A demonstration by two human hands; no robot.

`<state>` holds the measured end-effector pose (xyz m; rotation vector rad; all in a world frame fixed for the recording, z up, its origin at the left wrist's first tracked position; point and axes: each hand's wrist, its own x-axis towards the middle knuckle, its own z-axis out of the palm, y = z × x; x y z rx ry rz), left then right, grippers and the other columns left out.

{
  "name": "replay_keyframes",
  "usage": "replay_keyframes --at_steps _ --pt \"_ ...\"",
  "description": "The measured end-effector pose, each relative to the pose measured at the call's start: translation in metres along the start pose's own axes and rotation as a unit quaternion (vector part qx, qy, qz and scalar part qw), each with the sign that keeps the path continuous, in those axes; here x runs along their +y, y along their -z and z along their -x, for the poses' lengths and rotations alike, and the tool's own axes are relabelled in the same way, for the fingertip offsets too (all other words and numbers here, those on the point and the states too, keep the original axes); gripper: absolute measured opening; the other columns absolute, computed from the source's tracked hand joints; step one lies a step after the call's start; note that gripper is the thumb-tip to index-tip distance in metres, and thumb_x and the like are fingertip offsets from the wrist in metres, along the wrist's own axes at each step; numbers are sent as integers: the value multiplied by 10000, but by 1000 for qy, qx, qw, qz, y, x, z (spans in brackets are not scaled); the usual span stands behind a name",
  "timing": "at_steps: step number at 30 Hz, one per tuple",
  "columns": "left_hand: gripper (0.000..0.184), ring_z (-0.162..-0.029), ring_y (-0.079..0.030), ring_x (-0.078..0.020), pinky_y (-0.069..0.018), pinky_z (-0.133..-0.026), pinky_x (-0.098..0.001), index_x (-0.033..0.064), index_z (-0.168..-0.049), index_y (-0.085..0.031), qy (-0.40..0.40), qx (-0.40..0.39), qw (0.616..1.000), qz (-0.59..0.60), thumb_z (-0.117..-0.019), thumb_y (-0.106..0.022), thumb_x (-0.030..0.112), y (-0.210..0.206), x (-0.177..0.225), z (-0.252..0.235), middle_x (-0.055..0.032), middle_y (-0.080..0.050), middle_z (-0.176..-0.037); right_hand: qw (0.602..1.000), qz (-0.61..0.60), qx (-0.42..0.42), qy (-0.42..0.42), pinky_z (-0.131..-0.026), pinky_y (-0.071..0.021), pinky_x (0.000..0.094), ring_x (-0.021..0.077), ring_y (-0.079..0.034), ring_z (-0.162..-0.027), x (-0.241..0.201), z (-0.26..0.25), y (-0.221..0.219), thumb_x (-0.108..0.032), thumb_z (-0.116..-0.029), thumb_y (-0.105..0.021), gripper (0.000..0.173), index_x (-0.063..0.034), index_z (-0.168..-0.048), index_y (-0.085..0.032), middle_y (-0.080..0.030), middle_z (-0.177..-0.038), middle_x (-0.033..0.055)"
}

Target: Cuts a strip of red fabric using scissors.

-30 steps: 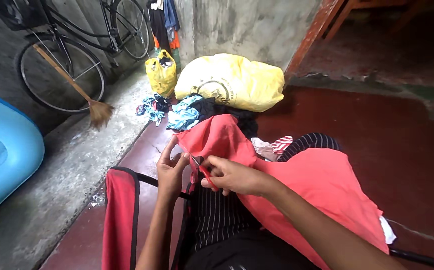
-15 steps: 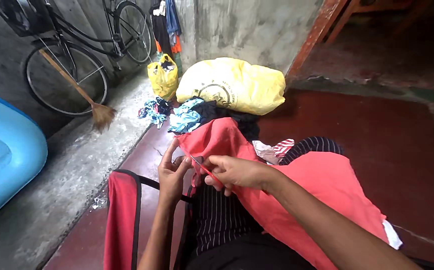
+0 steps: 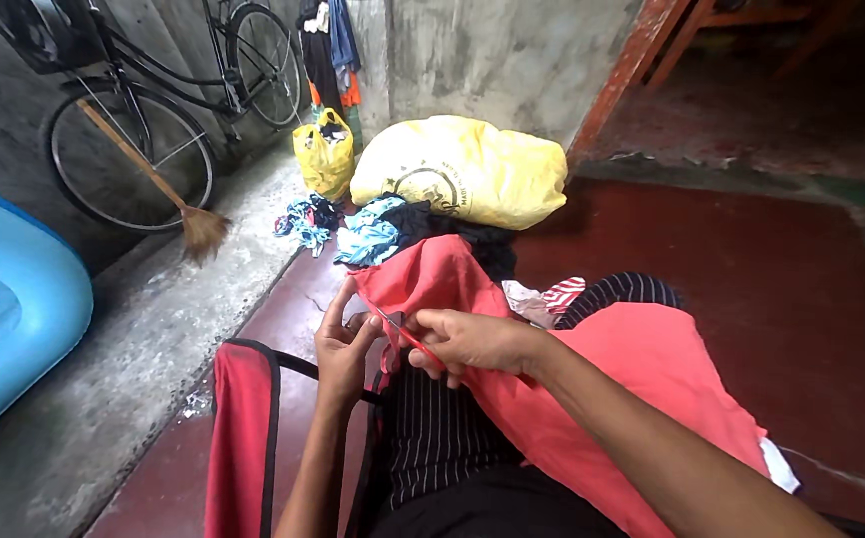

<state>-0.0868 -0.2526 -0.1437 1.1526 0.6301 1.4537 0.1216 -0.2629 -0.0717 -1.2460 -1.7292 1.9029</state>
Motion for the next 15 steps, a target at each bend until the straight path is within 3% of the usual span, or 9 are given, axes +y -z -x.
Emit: replay_keyframes --at_steps 6,12,15 --pt "665 -879 -704 -171 -609 -828 -352 204 -1511 -497 1 -13 1000 -3 -910 -735 46 -4 -1 0 -95 -638 -1311 1000 -5 1 -2 -588 -523 238 89 -618 -683 -4 -3 3 -205 -1026 -623 303 -111 -1292 -510 -649 -870 24" --pt "684 -948 -691 -156 -602 -844 -347 196 -1508 -500 5 5 1000 13 -889 -762 68 -6 -5 0 -49 -547 -1453 999 -39 28 17 -596 -544 254 99 -623 -661 8 -4 -5 -170 -1021 -628 294 -91 -1281 -516 -651 -850 35" --pt "596 -995 -673 -149 -584 -859 -325 152 -1515 -468 20 24 999 43 -952 -620 28 -9 -5 -3 -63 -537 -1452 999 -31 37 17 -586 -535 249 96 -617 -651 12 -4 -5 -173 -1019 -634 292 -92 -1275 -518 -639 -833 35"
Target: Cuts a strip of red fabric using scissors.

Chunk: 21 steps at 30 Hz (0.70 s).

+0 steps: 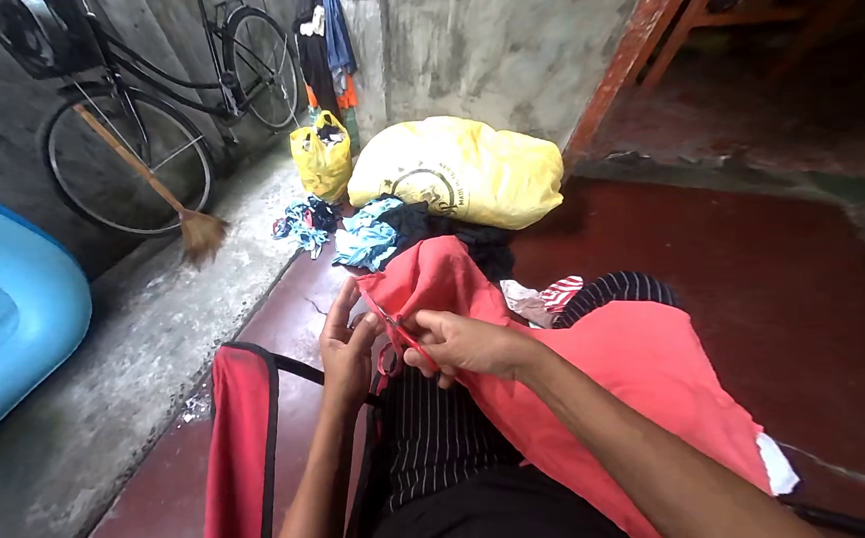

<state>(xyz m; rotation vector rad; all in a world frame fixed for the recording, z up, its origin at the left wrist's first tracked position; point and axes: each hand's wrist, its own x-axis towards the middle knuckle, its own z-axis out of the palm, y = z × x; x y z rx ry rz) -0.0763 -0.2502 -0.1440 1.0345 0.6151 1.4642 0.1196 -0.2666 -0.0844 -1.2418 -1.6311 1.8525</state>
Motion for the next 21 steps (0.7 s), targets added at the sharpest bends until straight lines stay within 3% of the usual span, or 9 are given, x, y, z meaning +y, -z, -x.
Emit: replay_keyframes --at_steps 2,4,6,10,11,13,15,18,21 --pt "515 -1006 -675 -148 -577 -867 -327 181 -1546 -407 46 17 999 19 -1036 -473 142 -2 2 -5 -68 -579 -1387 1000 9 11 -2 -597 -527 248 97 -621 -669 1 1 -1 -161 -1016 -638 284 -89 -1268 -528 -649 -852 37" --pt "502 -1036 -671 -156 -560 -880 -347 245 -1570 -330 150 45 987 33 -1100 -309 419 -6 5 -11 -57 -599 -1355 1000 11 22 3 -608 -516 242 95 -613 -680 3 3 -3 -154 -1012 -641 273 -82 -1255 -540 -651 -865 41" --pt "524 -988 -665 -148 -555 -831 -341 199 -1458 -405 246 95 960 91 -1076 -249 522 -15 3 -18 -48 -639 -1234 999 8 35 14 -619 -514 229 86 -620 -693 5 7 -3 -147 -1009 -642 263 -78 -1245 -548 -660 -883 40" --pt "543 -960 -664 -110 -564 -823 -312 149 -1254 -553 265 76 943 187 -1077 -220 539 -36 -15 -44 -19 -679 -1090 998 -2 55 36 -611 -498 228 91 -609 -673 9 19 3 -127 -999 -644 269 -91 -1253 -564 -664 -843 45" --pt "510 -894 -686 -134 -586 -767 -341 133 -1154 -561 258 98 931 239 -1077 -240 522 -43 -22 -62 -37 -692 -991 997 -1 61 38 -615 -495 237 95 -605 -672 9 24 5 -127 -999 -644 278 -98 -1264 -567 -664 -841 47" --pt "438 -803 -695 -150 -600 -695 -351 124 -1071 -571 262 99 910 305 -1072 -331 490 -56 -30 -92 -50 -686 -885 996 1 76 47 -615 -497 247 97 -596 -657 11 34 8 -125 -990 -651 286 -98 -1263 -570 -657 -828 47" --pt "310 -678 -673 -132 -587 -613 -317 118 -939 -586 279 65 912 292 -1055 -412 347 -71 -34 -113 -38 -668 -759 993 19 109 51 -608 -500 249 95 -597 -656 11 47 14 -131 -990 -649 291 -95 -1269 -573 -658 -825 43" --pt "91 -675 -647 -143 -567 -596 -318 95 -995 -544 322 21 934 154 -1004 -467 143 -95 -40 -126 -57 -635 -786 986 27 155 61 -595 -504 249 103 -608 -660 17 68 24 -137 -977 -659 309 -99 -1272 -575 -668 -833 44" --pt "167 -737 -663 -129 -576 -661 -321 99 -1093 -552 316 -71 945 36 -1052 -452 225 -116 -37 -118 -44 -658 -852 982 55 170 68 -637 -543 287 134 -649 -705 22 95 31 -208 -943 -694 354 -143 -1277 -597 -693 -866 47"
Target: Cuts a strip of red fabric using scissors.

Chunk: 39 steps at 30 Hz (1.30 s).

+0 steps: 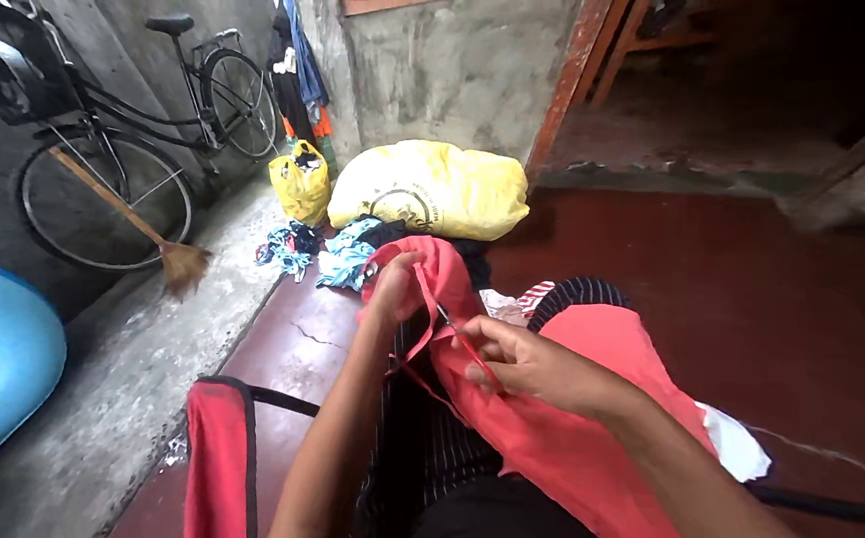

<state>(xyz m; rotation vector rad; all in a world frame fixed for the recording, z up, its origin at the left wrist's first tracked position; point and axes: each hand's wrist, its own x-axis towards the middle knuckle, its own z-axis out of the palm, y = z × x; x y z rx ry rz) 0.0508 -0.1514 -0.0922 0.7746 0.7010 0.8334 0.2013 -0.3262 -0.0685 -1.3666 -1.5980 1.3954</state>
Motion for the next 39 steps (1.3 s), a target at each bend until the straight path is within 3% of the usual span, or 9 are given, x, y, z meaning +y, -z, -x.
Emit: replay_keyframes --at_steps 5,8,12,15,18,20,24,29,39 --pt "427 -835 -668 -125 -585 -756 -356 71 -1172 -590 -56 -28 989 -135 -1106 -326 400 16 -13 35 -35 -677 -934 993 96 -53 -38 -654 -542 325 130 -631 -710 10 40 -3 -369 -949 -692 403 -176 -1289 -595 -669 -863 18" --pt "284 -809 -681 -134 -585 -711 -337 55 -1190 -587 -61 37 991 -116 -1094 -434 275 41 -23 56 -66 -691 -938 986 110 -107 -66 -658 -528 370 165 -605 -690 25 41 -23 -338 -980 -665 462 -117 -1366 -539 -635 -838 63" --pt "304 -690 -600 -52 -514 -620 -218 199 -1326 -594 -80 94 988 -92 -1042 -532 287 65 -38 87 3 -661 -945 983 111 -127 -65 -617 -503 378 177 -572 -650 43 34 -42 -325 -977 -671 441 -115 -1342 -540 -606 -794 60" --pt "387 -821 -682 -122 -579 -730 -291 139 -1434 -521 -72 113 990 -47 -1064 -453 227 67 -43 98 -63 -692 -1092 985 115 -114 -64 -608 -497 375 174 -563 -646 43 32 -46 -348 -978 -663 451 -133 -1352 -535 -593 -795 52" --pt "468 -848 -709 -189 -592 -713 -338 154 -1509 -438 -54 120 990 -47 -1112 -318 371 64 -51 123 -114 -699 -1160 987 114 -89 -64 -610 -496 363 167 -560 -643 38 35 -48 -361 -977 -664 455 -132 -1352 -541 -602 -801 50" --pt "508 -876 -717 -238 -612 -787 -402 131 -1549 -355 -72 90 992 -45 -1098 -350 365 63 -60 144 -156 -679 -1152 988 118 -77 -67 -601 -496 356 160 -557 -631 35 37 -53 -377 -977 -658 446 -141 -1338 -547 -594 -780 33" --pt "456 -869 -715 -277 -622 -820 -461 80 -1490 -470 -128 74 988 -46 -1040 -503 141 54 -72 166 -192 -669 -1087 985 144 -51 -82 -623 -513 384 169 -580 -658 33 40 -61 -420 -978 -641 455 -175 -1350 -549 -615 -814 26" --pt "430 -868 -714 -260 -620 -814 -436 109 -1422 -567 -124 111 986 -11 -998 -557 31 43 -77 170 -178 -686 -1049 986 145 -34 -76 -612 -519 371 155 -586 -648 33 39 -61 -429 -973 -650 419 -197 -1312 -571 -619 -796 11" --pt "398 -736 -671 -185 -581 -602 -312 169 -1356 -640 -145 125 981 -33 -977 -642 48 41 -78 166 -129 -693 -1017 982 162 -37 -85 -609 -510 367 143 -577 -641 35 38 -59 -443 -978 -646 395 -227 -1301 -574 -614 -778 -9"
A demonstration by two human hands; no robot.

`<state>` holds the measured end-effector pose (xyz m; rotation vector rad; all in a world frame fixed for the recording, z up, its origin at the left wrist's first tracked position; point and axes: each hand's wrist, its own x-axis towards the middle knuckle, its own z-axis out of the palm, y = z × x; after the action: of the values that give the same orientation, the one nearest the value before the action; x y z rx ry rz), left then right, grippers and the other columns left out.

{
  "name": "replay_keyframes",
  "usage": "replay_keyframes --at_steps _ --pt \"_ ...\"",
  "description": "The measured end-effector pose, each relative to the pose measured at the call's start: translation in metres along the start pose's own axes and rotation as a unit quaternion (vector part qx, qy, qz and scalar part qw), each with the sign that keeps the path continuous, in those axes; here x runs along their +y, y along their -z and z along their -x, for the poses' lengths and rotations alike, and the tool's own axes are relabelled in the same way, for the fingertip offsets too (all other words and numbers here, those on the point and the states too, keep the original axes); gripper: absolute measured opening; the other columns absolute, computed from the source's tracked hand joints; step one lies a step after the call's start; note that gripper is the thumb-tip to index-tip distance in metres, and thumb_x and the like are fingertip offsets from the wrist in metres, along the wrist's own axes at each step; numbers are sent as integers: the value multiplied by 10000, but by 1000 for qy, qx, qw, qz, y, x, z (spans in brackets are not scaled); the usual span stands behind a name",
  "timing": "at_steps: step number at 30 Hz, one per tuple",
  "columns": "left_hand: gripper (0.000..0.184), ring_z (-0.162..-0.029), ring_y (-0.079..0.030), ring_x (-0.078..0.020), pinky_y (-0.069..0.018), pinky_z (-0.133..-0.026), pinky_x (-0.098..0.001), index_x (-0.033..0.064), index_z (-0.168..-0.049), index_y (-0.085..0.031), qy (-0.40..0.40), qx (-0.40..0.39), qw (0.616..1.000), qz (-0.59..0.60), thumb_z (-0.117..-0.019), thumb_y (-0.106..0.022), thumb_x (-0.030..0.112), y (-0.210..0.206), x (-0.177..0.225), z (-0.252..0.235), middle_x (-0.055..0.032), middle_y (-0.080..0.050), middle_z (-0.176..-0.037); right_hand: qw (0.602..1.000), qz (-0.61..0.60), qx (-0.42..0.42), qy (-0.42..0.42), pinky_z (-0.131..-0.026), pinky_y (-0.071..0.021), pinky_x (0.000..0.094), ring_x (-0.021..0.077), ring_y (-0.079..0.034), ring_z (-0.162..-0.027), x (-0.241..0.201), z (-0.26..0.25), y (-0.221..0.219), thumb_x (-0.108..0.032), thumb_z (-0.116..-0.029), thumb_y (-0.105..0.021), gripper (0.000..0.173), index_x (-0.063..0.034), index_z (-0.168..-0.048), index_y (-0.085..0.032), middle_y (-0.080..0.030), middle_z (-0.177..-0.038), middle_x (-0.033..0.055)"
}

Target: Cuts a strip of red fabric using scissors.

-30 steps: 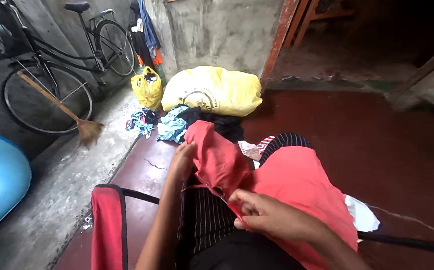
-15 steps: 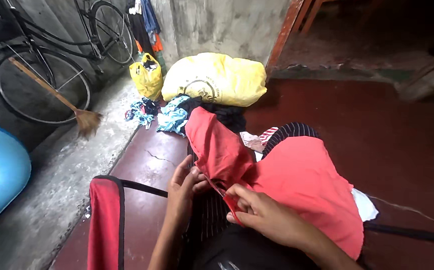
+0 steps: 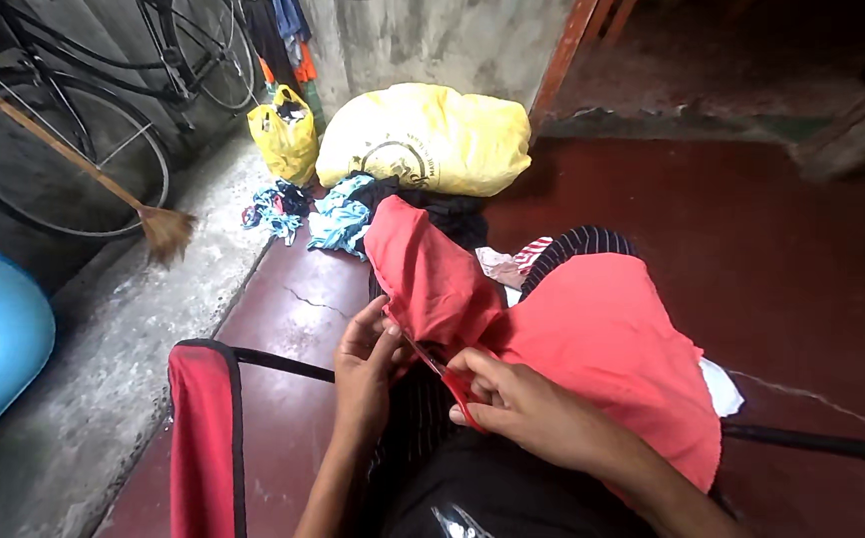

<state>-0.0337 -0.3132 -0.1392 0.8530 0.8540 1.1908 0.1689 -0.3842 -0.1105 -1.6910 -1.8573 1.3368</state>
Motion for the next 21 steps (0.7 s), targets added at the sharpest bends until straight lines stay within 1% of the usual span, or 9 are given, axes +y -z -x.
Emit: replay_keyframes --at_steps 3,6,8,10,12,13,15,18,21 --pt "401 -778 -703 -207 -623 -692 -370 141 -1348 -623 23 23 998 45 -976 -608 -8 -3 1 1 -130 -693 -1020 1000 -1 -12 -5 -654 -528 373 153 -603 -692 -1 -2 4 -428 -988 -646 417 -214 -1334 -553 -638 -854 15" --pt "407 -791 -710 -215 -623 -707 -375 154 -1351 -614 45 54 995 64 -981 -601 -16 -6 0 2 -133 -701 -1026 998 -16 -55 -6 -665 -513 355 148 -587 -716 -3 -8 12 -392 -992 -653 431 -187 -1350 -528 -623 -917 40" --pt "405 -815 -713 -226 -623 -736 -384 146 -1353 -607 50 63 994 81 -984 -596 -21 -6 -2 2 -137 -701 -1037 996 -33 -79 -5 -641 -499 333 133 -572 -698 -4 -12 18 -379 -986 -665 426 -180 -1338 -529 -616 -901 35" --pt "407 -843 -716 -227 -620 -768 -387 142 -1364 -598 51 64 992 91 -990 -588 -18 -6 -4 2 -138 -702 -1063 994 -49 -99 -10 -624 -508 328 131 -579 -689 -5 -16 24 -371 -982 -676 425 -179 -1332 -532 -615 -893 36" --pt "405 -850 -717 -228 -619 -777 -389 140 -1369 -592 53 63 992 100 -994 -583 -12 -6 -6 2 -142 -699 -1076 990 -68 -122 1 -600 -513 308 119 -587 -670 -4 -20 29 -352 -982 -679 415 -159 -1319 -531 -613 -860 36" --pt "400 -844 -715 -225 -620 -777 -390 138 -1366 -591 52 64 991 104 -994 -583 -11 -6 -6 2 -141 -696 -1070 988 -76 -133 10 -605 -523 294 110 -593 -669 -3 -23 31 -340 -982 -682 413 -148 -1316 -535 -611 -847 32" --pt "403 -831 -717 -221 -621 -781 -386 134 -1368 -589 50 67 990 112 -993 -584 -14 -7 -7 3 -141 -700 -1058 984 -98 -147 21 -612 -509 263 88 -590 -661 -2 -26 33 -313 -979 -689 395 -134 -1300 -545 -619 -813 17" --pt "395 -831 -717 -225 -621 -781 -392 133 -1364 -589 50 76 989 120 -995 -582 -9 -6 -9 3 -140 -701 -1047 977 -128 -171 23 -622 -521 258 91 -615 -684 -1 -30 36 -280 -980 -677 387 -118 -1306 -546 -649 -822 26" --pt "409 -865 -714 -234 -616 -802 -409 133 -1379 -578 53 80 987 127 -995 -584 -6 -5 -12 2 -142 -693 -1078 969 -155 -188 24 -632 -529 254 94 -624 -691 0 -32 39 -231 -979 -668 370 -114 -1309 -548 -651 -826 31"
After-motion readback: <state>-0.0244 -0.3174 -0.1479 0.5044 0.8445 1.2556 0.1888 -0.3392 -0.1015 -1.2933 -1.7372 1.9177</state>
